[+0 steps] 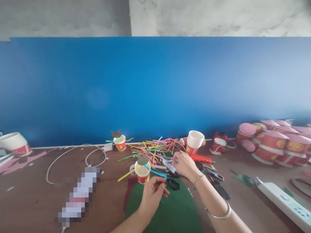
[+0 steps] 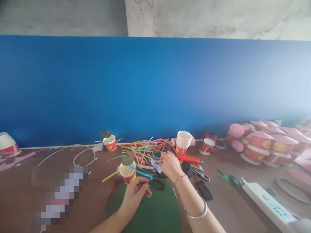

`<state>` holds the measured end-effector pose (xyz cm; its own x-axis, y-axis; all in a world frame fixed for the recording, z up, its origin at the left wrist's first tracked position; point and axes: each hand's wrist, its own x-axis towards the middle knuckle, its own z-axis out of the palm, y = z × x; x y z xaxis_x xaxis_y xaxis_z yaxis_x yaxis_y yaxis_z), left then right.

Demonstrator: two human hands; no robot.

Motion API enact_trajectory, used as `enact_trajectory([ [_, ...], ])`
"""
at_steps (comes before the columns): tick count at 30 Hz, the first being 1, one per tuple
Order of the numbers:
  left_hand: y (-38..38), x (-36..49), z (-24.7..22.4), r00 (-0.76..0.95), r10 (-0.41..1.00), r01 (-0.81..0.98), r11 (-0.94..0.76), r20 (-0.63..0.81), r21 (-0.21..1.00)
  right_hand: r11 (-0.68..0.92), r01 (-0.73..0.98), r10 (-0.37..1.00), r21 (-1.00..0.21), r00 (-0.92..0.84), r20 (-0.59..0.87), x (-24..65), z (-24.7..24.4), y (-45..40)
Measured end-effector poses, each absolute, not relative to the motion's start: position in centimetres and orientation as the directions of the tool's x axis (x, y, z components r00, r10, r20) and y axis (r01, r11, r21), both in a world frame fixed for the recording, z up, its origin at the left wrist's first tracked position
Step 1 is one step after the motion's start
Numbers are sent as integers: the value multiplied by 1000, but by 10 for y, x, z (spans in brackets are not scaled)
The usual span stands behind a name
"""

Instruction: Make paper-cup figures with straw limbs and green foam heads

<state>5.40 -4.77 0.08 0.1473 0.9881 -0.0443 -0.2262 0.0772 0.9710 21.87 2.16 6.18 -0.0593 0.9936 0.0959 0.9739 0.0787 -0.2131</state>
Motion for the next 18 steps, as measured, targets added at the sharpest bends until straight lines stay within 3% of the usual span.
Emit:
enact_trajectory([
  [5,-48,53,-3,175,985,-216,39,0,976,111,988,985,-105,-124,-123,230,65,18],
  [10,-50,52,-8,215,976,-207,68,-23,976,126,986,985,-104,-138,-107,225,69,17],
  [14,-51,54,-5,205,979,-185,56,-18,981,211,928,974,-308,-224,-9,219,81,13],
  [18,-51,53,-2,131,990,-218,-16,46,976,278,716,873,-640,-466,-143,212,91,2],
])
